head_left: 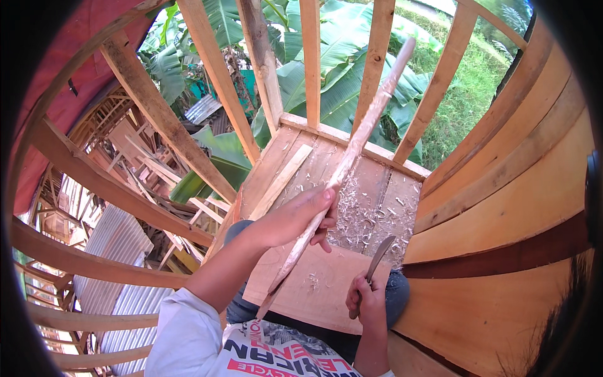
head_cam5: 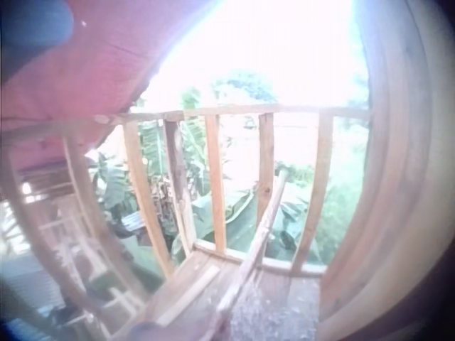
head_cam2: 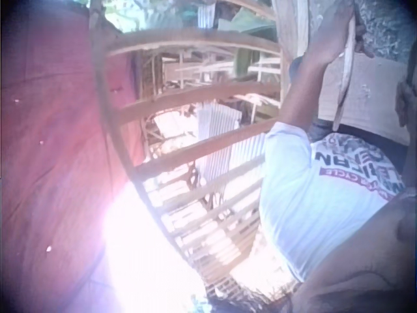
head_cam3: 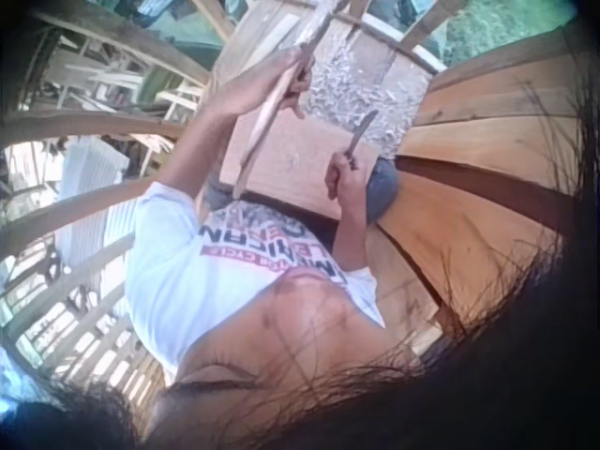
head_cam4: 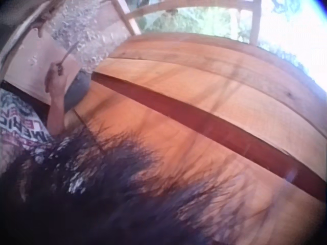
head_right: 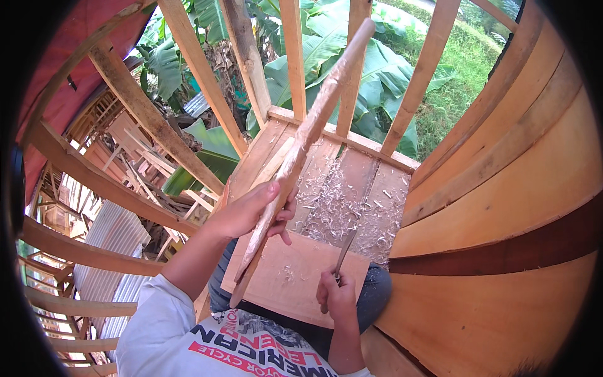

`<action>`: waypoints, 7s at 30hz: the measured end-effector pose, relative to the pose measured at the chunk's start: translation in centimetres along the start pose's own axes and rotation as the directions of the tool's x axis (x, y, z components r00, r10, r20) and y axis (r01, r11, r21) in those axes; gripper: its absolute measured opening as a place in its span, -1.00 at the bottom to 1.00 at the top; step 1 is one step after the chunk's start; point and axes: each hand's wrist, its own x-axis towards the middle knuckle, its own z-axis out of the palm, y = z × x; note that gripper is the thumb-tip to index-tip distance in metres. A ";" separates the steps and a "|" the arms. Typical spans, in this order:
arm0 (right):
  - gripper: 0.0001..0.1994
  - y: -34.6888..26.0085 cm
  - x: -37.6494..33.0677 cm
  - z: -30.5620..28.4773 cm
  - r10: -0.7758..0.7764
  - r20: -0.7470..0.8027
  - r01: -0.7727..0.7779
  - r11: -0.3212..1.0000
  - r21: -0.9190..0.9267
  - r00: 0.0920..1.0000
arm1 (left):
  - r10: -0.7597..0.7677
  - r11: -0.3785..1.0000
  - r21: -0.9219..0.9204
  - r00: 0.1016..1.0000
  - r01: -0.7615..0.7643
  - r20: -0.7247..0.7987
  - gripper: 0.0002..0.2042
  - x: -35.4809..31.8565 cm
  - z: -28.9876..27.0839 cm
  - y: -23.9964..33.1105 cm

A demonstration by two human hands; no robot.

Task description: The person sits cross-legged on a wooden platform and uses a curved knife to shave thin strips from a small wooden stick. The person repeatedly rotates the stick and shaves its surface, producing wood shavings that accumulate on the platform.

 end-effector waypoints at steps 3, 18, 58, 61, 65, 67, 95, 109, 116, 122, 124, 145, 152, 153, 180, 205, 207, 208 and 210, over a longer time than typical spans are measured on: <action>-0.79 0.2 0.2 0.0 -0.013 0.030 0.011 0.998 0.058 0.999 | 0.120 0.991 -0.058 0.991 -0.124 -0.060 -0.47 1.4 -0.2 1.5; -0.46 1.3 -0.6 0.3 -0.023 0.044 0.012 0.970 0.241 0.999 | 0.522 0.638 -0.537 0.823 -0.552 -0.225 -0.60 2.7 -1.5 2.8; -0.63 -2.1 0.1 -4.3 -0.273 -0.051 0.274 0.961 0.025 0.961 | -0.236 0.176 0.984 0.971 -0.003 0.045 -0.32 -6.5 -5.4 1.6; -0.65 -2.6 0.2 -4.8 -0.291 0.022 0.291 0.957 -0.004 0.956 | -0.555 0.260 0.963 0.827 0.070 0.090 -0.41 -5.9 -5.8 -0.3; -0.67 -3.5 0.0 -5.3 -0.280 0.060 0.281 0.960 0.004 0.958 | -0.730 0.393 0.905 0.654 0.165 0.198 -0.49 -5.1 -4.9 -1.6; -0.69 -3.2 0.5 -6.0 -0.310 0.108 0.305 0.951 0.056 0.945 | -0.661 0.564 0.793 0.702 0.230 0.267 -0.56 -6.3 -4.8 -2.8; -0.56 1.7 2.6 2.8 -0.033 0.096 0.100 0.513 -0.852 0.995 | -0.776 0.611 -0.364 0.622 0.703 -0.103 -0.70 -22.1 1.2 -13.5; -0.49 3.5 2.8 4.9 -0.054 0.116 0.123 0.138 -0.983 0.992 | -0.776 0.597 -0.327 0.631 0.733 -0.003 -0.67 -22.7 -0.1 -16.7; -0.48 2.8 4.8 4.7 -0.092 0.112 0.108 -0.046 -0.993 0.990 | -0.829 0.509 -0.340 0.556 0.790 0.051 -0.66 -22.5 -0.9 -17.1; -0.48 0.3 8.6 -0.4 -0.365 -0.267 -0.289 -0.006 -0.957 0.892 | -0.760 0.619 -0.202 0.643 0.759 0.091 -0.60 -22.8 -0.3 -18.0; -0.51 -1.4 8.2 -0.4 -0.339 -0.303 -0.295 0.076 -0.952 0.890 | -0.769 0.601 -0.246 0.634 0.760 0.082 -0.59 -22.5 -0.6 -17.8; -0.43 2.3 5.9 4.0 -0.192 0.102 0.080 -0.117 -0.990 0.976 | -0.743 0.663 -0.252 0.662 0.705 -0.101 -0.73 -21.5 0.4 -15.9; -0.43 1.5 6.2 2.7 -0.311 0.009 -0.055 -0.196 -0.979 0.950 | -0.725 0.683 -0.211 0.684 0.699 -0.081 -0.72 -22.1 0.2 -16.7; -0.43 1.8 6.5 1.8 -0.378 -0.003 -0.093 -0.220 -0.971 0.926 | -0.727 0.682 -0.210 0.682 0.701 -0.084 -0.72 -22.2 0.2 -16.6; -0.41 3.0 5.9 3.6 -0.353 0.124 0.071 -0.158 -0.985 0.928 | -0.689 0.719 -0.069 0.698 0.691 -0.193 -0.68 -21.5 1.2 -15.9; -0.75 3.0 2.3 1.0 -0.046 0.126 0.122 0.704 -0.700 0.991 | -0.776 0.605 -0.305 0.630 0.735 -0.022 -0.68 -22.6 -0.5 -17.8; -0.73 3.4 2.0 1.4 -0.243 0.079 0.191 0.487 -0.852 0.967 | -0.766 0.624 -0.298 0.641 0.722 -0.052 -0.68 -22.4 -0.2 -17.7; -0.74 3.0 2.2 1.2 -0.199 -0.049 0.100 0.672 -0.734 0.979 | -0.747 0.650 -0.283 0.661 0.705 -0.071 -0.69 -22.2 0.0 -17.7; -0.75 1.2 2.9 0.7 -0.030 -0.247 -0.068 0.923 -0.379 0.969 | -0.735 0.663 -0.297 0.673 0.688 -0.081 -0.68 -22.5 0.1 -17.9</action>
